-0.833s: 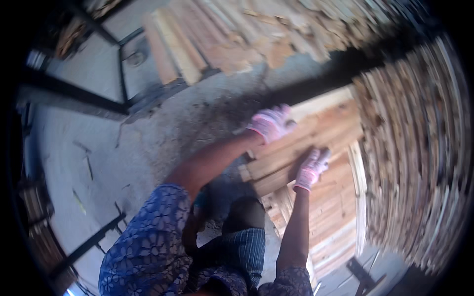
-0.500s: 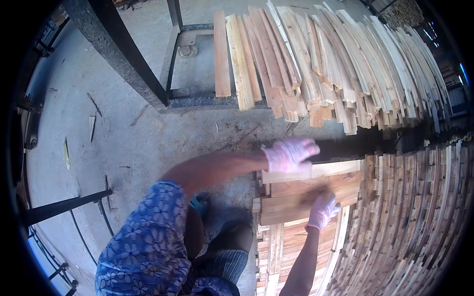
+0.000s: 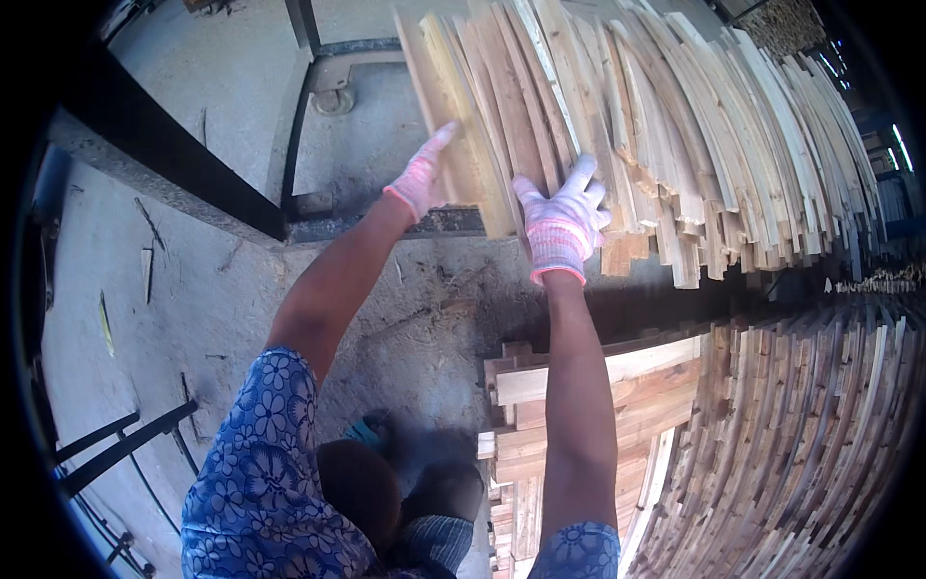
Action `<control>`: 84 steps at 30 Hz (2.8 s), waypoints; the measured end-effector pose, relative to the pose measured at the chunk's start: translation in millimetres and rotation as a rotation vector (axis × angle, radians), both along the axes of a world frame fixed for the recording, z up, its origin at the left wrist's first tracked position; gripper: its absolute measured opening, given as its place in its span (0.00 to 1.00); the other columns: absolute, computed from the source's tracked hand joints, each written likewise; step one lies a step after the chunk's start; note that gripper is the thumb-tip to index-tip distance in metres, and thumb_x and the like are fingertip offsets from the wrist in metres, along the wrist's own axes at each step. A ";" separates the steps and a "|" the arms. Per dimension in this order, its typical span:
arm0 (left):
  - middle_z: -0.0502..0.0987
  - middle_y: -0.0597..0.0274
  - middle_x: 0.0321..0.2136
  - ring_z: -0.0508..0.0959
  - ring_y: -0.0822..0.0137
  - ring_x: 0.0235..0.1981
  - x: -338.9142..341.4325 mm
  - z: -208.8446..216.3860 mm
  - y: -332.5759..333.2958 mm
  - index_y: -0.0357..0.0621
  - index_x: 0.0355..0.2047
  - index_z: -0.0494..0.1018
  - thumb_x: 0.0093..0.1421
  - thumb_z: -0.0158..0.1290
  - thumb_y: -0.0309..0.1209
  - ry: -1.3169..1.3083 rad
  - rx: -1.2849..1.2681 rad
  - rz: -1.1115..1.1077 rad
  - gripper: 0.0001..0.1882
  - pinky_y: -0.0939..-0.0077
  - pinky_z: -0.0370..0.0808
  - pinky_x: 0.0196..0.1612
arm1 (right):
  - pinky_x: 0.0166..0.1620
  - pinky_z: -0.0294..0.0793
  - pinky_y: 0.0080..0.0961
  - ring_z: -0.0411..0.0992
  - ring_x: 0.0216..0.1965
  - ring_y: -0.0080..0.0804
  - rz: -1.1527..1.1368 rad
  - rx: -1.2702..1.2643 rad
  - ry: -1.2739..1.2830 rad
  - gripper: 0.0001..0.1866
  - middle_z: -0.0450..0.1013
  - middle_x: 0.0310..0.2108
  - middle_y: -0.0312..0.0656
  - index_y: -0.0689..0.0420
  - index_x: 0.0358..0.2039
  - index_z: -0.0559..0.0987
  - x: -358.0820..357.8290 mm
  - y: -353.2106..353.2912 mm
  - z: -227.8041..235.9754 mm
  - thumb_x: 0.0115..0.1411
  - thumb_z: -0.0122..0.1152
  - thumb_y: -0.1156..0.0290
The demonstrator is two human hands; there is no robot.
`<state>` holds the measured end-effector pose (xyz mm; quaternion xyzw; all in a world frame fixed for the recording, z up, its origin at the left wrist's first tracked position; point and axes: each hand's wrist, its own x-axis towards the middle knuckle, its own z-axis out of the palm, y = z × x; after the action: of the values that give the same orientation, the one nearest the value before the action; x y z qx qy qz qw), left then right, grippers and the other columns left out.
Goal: The person squats and stacks wooden planks by hand, arranging them into neat piles on the floor. They then stand and move a metal rack to another location in the workshop.
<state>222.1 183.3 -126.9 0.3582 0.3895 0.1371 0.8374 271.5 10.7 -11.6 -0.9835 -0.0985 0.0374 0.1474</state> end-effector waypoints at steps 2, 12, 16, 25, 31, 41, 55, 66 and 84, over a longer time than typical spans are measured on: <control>0.77 0.53 0.52 0.78 0.51 0.51 5.2 -8.5 -8.1 0.49 0.60 0.69 0.54 0.63 0.53 -0.261 -0.225 -0.036 0.37 0.43 0.76 0.53 | 0.61 0.66 0.53 0.60 0.63 0.60 0.027 0.143 0.088 0.57 0.53 0.67 0.51 0.46 0.71 0.50 3.5 0.4 -5.5 0.49 0.72 0.42; 0.78 0.54 0.49 0.79 0.55 0.48 27.2 6.2 -6.7 0.50 0.58 0.70 0.55 0.63 0.50 -0.249 -0.245 -0.002 0.33 0.46 0.77 0.52 | 0.61 0.69 0.46 0.63 0.62 0.56 0.022 0.252 0.015 0.55 0.53 0.65 0.55 0.49 0.70 0.55 12.7 2.4 -12.6 0.47 0.75 0.50; 0.78 0.56 0.49 0.80 0.58 0.47 -27.1 15.4 14.8 0.50 0.58 0.70 0.54 0.64 0.50 -0.163 -0.156 -0.133 0.34 0.51 0.77 0.53 | 0.64 0.65 0.41 0.61 0.63 0.57 -0.003 0.424 0.226 0.56 0.51 0.64 0.58 0.56 0.70 0.53 -58.0 10.5 -4.7 0.48 0.75 0.52; 0.72 0.43 0.55 0.74 0.55 0.57 -121.6 47.1 -28.4 0.30 0.64 0.54 0.51 0.66 0.58 0.317 0.549 -0.356 0.55 0.63 0.71 0.59 | 0.58 0.70 0.36 0.70 0.56 0.34 -0.147 1.045 0.867 0.45 0.64 0.64 0.46 0.53 0.71 0.58 -63.4 -29.6 -45.9 0.64 0.53 0.36; 0.72 0.43 0.53 0.75 0.54 0.55 -130.5 77.0 -40.3 0.35 0.59 0.53 0.51 0.66 0.53 0.276 0.479 -0.264 0.49 0.66 0.70 0.57 | 0.53 0.77 0.34 0.72 0.54 0.32 0.050 1.143 1.184 0.41 0.70 0.57 0.40 0.51 0.66 0.64 -56.5 -15.9 -65.6 0.62 0.57 0.38; 0.74 0.51 0.54 0.75 0.59 0.54 -291.3 4.4 -97.1 0.40 0.65 0.56 0.59 0.61 0.53 -0.198 -0.037 -0.102 0.43 0.64 0.72 0.59 | 0.64 0.68 0.42 0.66 0.63 0.38 0.299 1.202 1.178 0.37 0.63 0.65 0.44 0.56 0.69 0.60 -184.6 -128.6 -54.5 0.70 0.47 0.43; 0.69 0.58 0.54 0.73 0.68 0.50 -344.1 53.5 -163.8 0.51 0.71 0.43 0.60 0.63 0.46 -0.142 0.293 -0.429 0.49 0.70 0.74 0.53 | 0.62 0.64 0.26 0.66 0.57 0.23 0.051 1.383 0.963 0.31 0.69 0.57 0.36 0.56 0.65 0.65 -247.1 -161.2 -30.2 0.66 0.62 0.59; 0.65 0.45 0.64 0.70 0.70 0.62 -260.0 146.6 -354.8 0.42 0.65 0.63 0.67 0.56 0.35 -0.175 0.008 -1.255 0.28 0.74 0.62 0.68 | 0.48 0.82 0.31 0.79 0.45 0.33 -0.667 1.915 0.351 0.31 0.78 0.47 0.43 0.57 0.58 0.73 -369.7 -398.8 13.0 0.66 0.55 0.43; 0.76 0.54 0.41 0.77 0.58 0.35 -288.8 58.0 -675.6 0.53 0.64 0.61 0.64 0.53 0.42 0.132 1.081 -1.686 0.29 0.62 0.75 0.43 | 0.62 0.64 0.34 0.66 0.61 0.44 -1.226 0.876 0.157 0.55 0.67 0.61 0.57 0.64 0.71 0.48 -487.5 -701.3 -103.0 0.60 0.58 0.36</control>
<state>-66.7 -492.2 -68.9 0.8564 -0.0605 -0.3625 0.3626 -216.0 -690.6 -114.6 -0.7082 0.4708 -0.0238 0.5256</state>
